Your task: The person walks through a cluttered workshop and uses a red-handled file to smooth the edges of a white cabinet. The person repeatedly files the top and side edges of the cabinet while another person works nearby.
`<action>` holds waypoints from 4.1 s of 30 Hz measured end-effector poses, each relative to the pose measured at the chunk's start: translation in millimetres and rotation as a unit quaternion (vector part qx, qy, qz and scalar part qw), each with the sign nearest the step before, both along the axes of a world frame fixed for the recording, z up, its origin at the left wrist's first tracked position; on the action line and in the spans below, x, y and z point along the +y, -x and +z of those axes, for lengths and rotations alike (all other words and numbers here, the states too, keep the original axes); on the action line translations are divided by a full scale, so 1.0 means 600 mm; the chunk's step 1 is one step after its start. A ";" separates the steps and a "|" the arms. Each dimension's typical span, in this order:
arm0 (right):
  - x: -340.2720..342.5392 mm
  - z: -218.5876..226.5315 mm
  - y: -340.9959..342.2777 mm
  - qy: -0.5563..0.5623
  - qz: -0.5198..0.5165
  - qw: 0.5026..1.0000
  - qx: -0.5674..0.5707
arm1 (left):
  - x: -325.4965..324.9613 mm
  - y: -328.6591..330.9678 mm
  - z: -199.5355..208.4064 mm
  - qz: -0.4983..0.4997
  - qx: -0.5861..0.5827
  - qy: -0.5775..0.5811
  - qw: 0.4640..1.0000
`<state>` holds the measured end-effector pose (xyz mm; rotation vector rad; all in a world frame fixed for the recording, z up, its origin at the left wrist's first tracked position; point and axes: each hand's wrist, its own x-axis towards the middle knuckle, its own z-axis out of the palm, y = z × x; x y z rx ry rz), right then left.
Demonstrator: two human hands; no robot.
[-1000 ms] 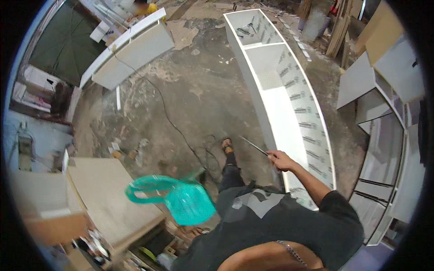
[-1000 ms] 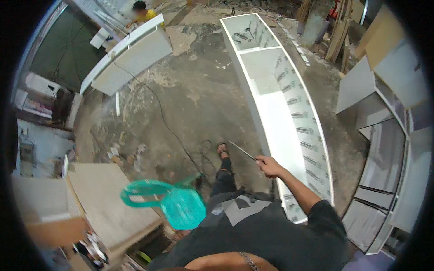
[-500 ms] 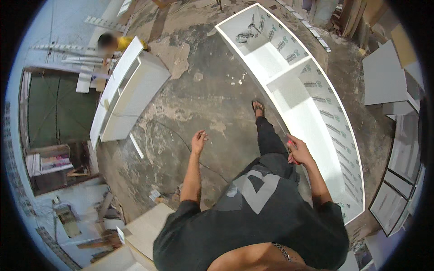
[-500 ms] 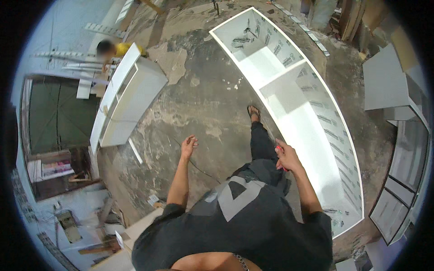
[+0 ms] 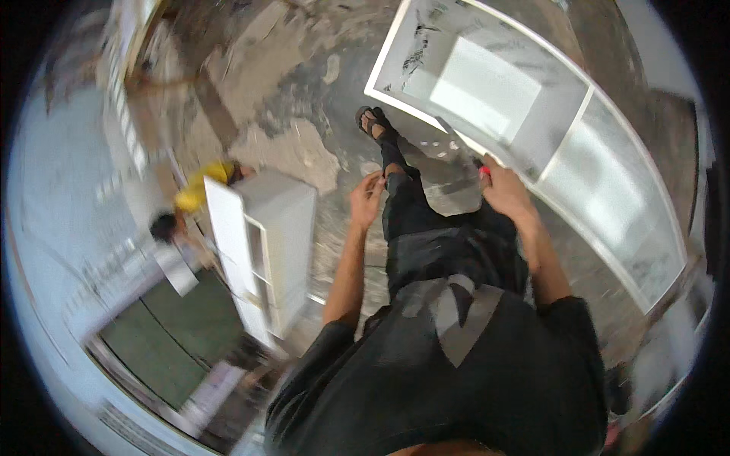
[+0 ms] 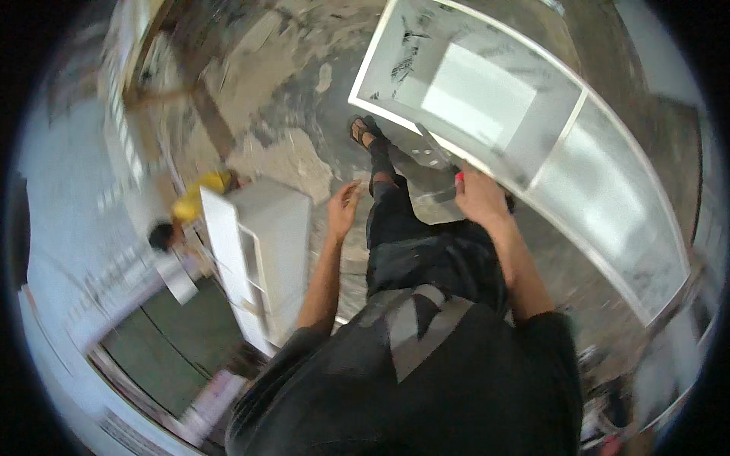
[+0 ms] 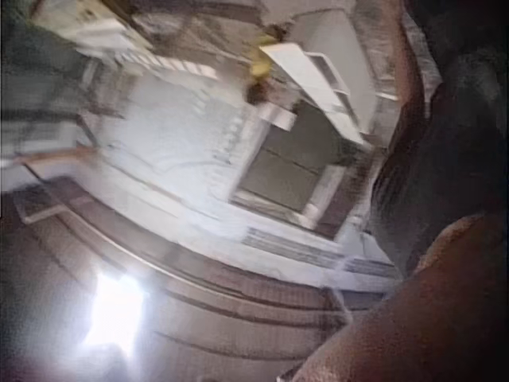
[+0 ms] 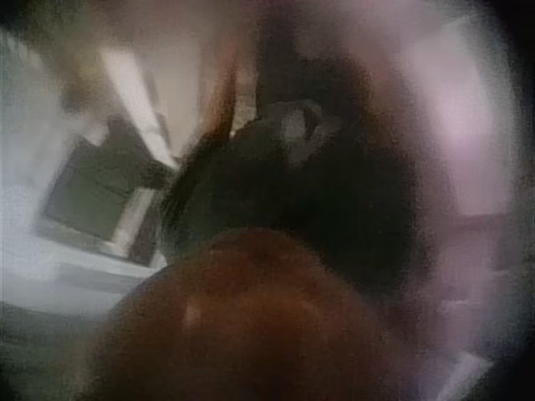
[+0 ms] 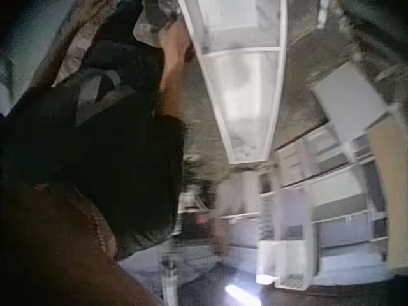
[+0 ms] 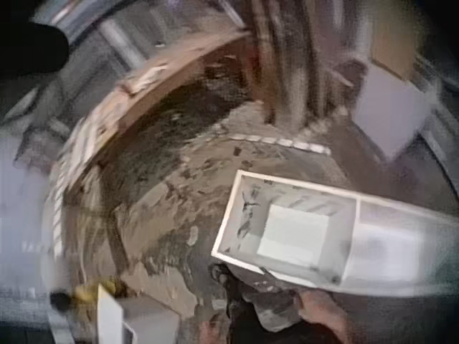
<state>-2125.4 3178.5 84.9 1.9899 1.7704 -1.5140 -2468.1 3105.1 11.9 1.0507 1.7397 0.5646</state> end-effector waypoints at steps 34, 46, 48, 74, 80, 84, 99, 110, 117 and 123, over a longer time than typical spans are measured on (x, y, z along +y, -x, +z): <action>0.350 -0.254 0.532 0.111 -0.826 0.550 0.051 | 0.479 -0.150 -0.583 -0.627 -0.087 0.196 0.749; 0.370 -0.279 0.568 0.084 -0.858 0.506 -0.001 | 0.482 -0.138 -0.584 -0.690 -0.063 0.160 0.703; 0.373 -0.278 0.566 0.101 -0.861 0.498 0.010 | 0.485 -0.136 -0.585 -0.677 -0.054 0.181 0.712; 0.388 -0.283 0.610 0.087 -0.839 0.532 -0.065 | 0.482 -0.129 -0.568 -0.651 -0.091 0.171 0.734; 0.389 -0.337 0.629 0.032 -0.841 0.535 -0.080 | 0.486 -0.133 -0.620 -0.640 -0.032 0.160 0.751; 0.393 -0.301 0.619 0.077 -0.835 0.541 -0.064 | 0.490 -0.126 -0.597 -0.648 -0.050 0.159 0.743; 0.396 -0.307 0.635 0.078 -0.853 0.514 -0.042 | 0.490 -0.123 -0.594 -0.665 -0.016 0.160 0.729; 0.412 -0.318 0.659 0.046 -0.846 0.526 -0.071 | 0.499 -0.097 -0.623 -0.654 0.008 0.158 0.740; 0.413 -0.308 0.654 0.062 -0.858 0.506 -0.061 | 0.502 -0.111 -0.559 -0.641 -0.001 0.204 0.740; 0.417 -0.352 0.658 0.064 -0.854 0.515 -0.049 | 0.502 -0.093 -0.623 -0.668 0.033 0.100 0.737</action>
